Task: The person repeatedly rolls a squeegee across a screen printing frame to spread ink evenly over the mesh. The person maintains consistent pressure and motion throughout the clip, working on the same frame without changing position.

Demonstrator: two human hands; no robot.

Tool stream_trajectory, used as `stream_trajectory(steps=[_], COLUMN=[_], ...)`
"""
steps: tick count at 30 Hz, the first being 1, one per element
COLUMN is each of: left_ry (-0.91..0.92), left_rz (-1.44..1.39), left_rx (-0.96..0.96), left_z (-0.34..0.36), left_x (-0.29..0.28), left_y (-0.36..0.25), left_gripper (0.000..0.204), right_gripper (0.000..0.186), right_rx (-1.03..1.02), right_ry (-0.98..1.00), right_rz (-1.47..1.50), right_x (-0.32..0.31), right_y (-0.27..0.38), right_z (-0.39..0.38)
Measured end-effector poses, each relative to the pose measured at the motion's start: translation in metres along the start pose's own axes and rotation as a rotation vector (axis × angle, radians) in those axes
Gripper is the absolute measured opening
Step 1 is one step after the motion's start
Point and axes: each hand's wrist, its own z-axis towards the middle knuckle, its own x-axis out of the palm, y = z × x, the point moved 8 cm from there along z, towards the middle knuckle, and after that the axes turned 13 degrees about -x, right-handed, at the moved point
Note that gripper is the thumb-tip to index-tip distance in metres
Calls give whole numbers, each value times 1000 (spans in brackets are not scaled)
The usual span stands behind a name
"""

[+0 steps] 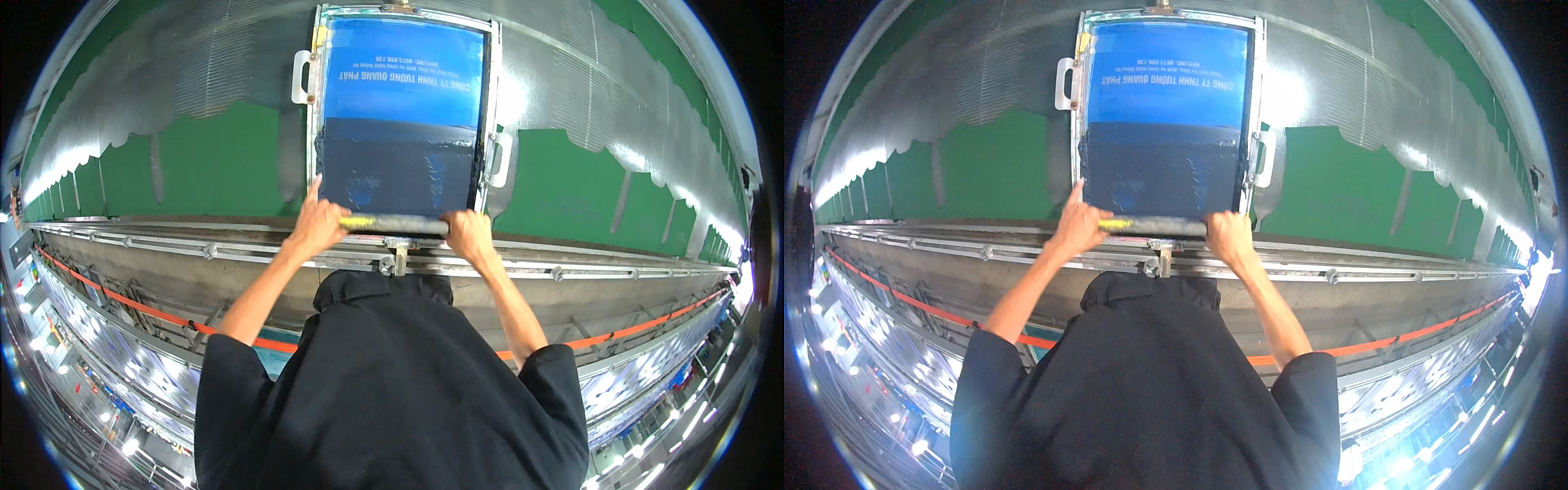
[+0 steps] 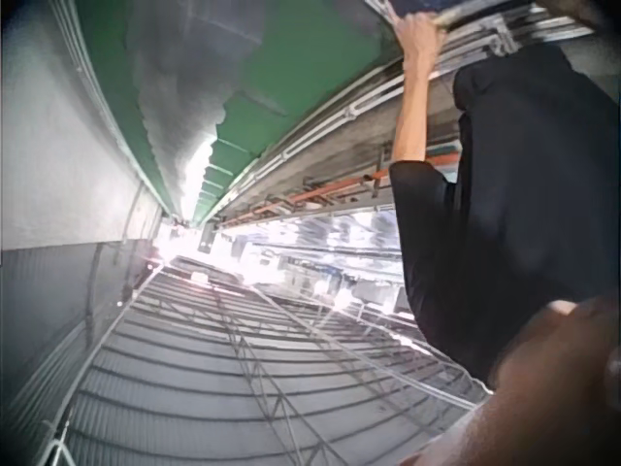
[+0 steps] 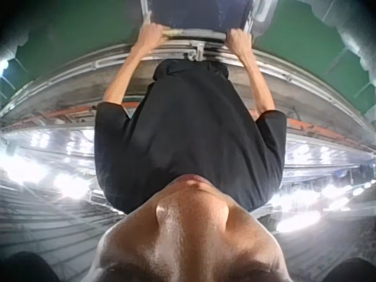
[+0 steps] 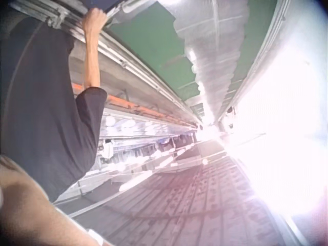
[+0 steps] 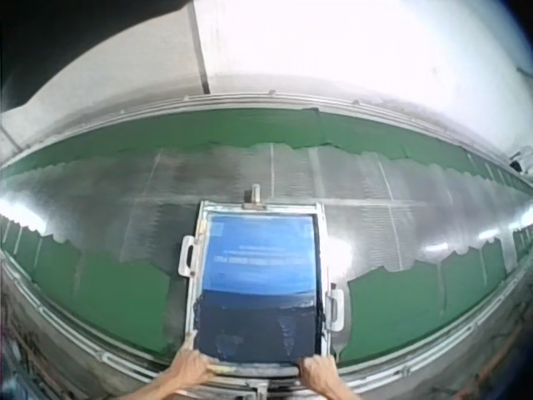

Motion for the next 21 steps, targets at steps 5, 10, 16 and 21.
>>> stream_trajectory(steps=[5,10,16,21], left_ry=[-391,-369,-468,-475], left_rz=[-35,42,57,77], left_rx=[123,127,215,220], left_z=[80,113,106,79], left_x=[-113,-134,-118,-82], left_y=[1,0,1,3], left_gripper=[32,32,37,47], right_gripper=[32,28,33,34], right_rx=[-6,-29,-49,-76], right_ry=[-214,-213,-375,-456], right_rz=[-109,-116,-162,-157], right_x=[-90,-116,-105,-76], right_y=[-33,-44,-36,-19], right_z=[93,126,108,74])
